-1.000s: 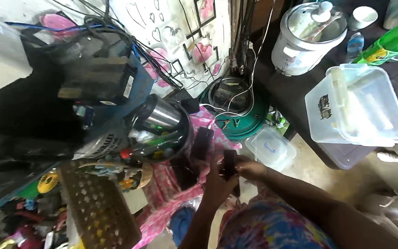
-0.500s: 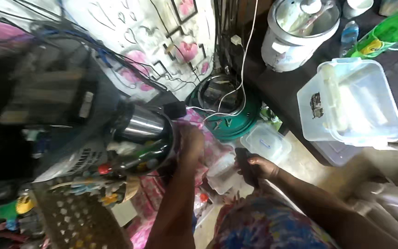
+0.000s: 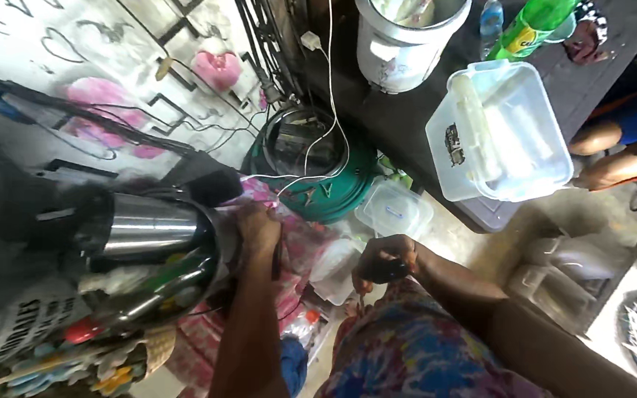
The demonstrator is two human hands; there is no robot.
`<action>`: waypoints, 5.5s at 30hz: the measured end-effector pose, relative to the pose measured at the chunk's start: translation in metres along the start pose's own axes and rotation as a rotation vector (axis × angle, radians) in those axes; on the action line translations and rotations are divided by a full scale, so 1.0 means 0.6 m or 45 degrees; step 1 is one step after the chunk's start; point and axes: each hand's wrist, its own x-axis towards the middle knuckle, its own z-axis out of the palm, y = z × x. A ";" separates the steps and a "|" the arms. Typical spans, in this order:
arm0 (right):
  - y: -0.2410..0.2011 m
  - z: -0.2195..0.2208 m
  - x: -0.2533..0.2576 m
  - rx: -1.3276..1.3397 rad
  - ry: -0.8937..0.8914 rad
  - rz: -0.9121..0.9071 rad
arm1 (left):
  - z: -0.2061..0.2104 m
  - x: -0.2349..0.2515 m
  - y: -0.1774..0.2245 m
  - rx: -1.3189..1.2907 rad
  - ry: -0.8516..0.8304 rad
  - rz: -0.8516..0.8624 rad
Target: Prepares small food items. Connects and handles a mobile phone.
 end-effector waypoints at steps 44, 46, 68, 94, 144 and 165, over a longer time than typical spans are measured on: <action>-0.029 -0.047 -0.045 -0.146 0.027 -0.134 | -0.040 -0.106 0.091 -1.729 -0.617 -0.411; -0.020 -0.047 -0.046 -0.108 0.046 -0.099 | -0.036 -0.148 0.130 -1.840 -0.782 -0.266; -0.009 0.001 -0.062 0.097 0.077 -0.169 | -0.032 -0.254 0.237 -1.659 -0.278 0.641; 0.010 0.067 -0.089 0.278 0.111 -0.274 | -0.043 -0.285 0.246 -1.636 -0.171 0.853; 0.124 -0.020 -0.318 0.389 0.501 -0.471 | 0.421 -0.081 0.209 -0.731 -0.791 0.009; -0.007 0.148 -0.238 -0.950 0.720 -0.741 | 0.026 -0.298 0.176 -1.632 -0.918 0.203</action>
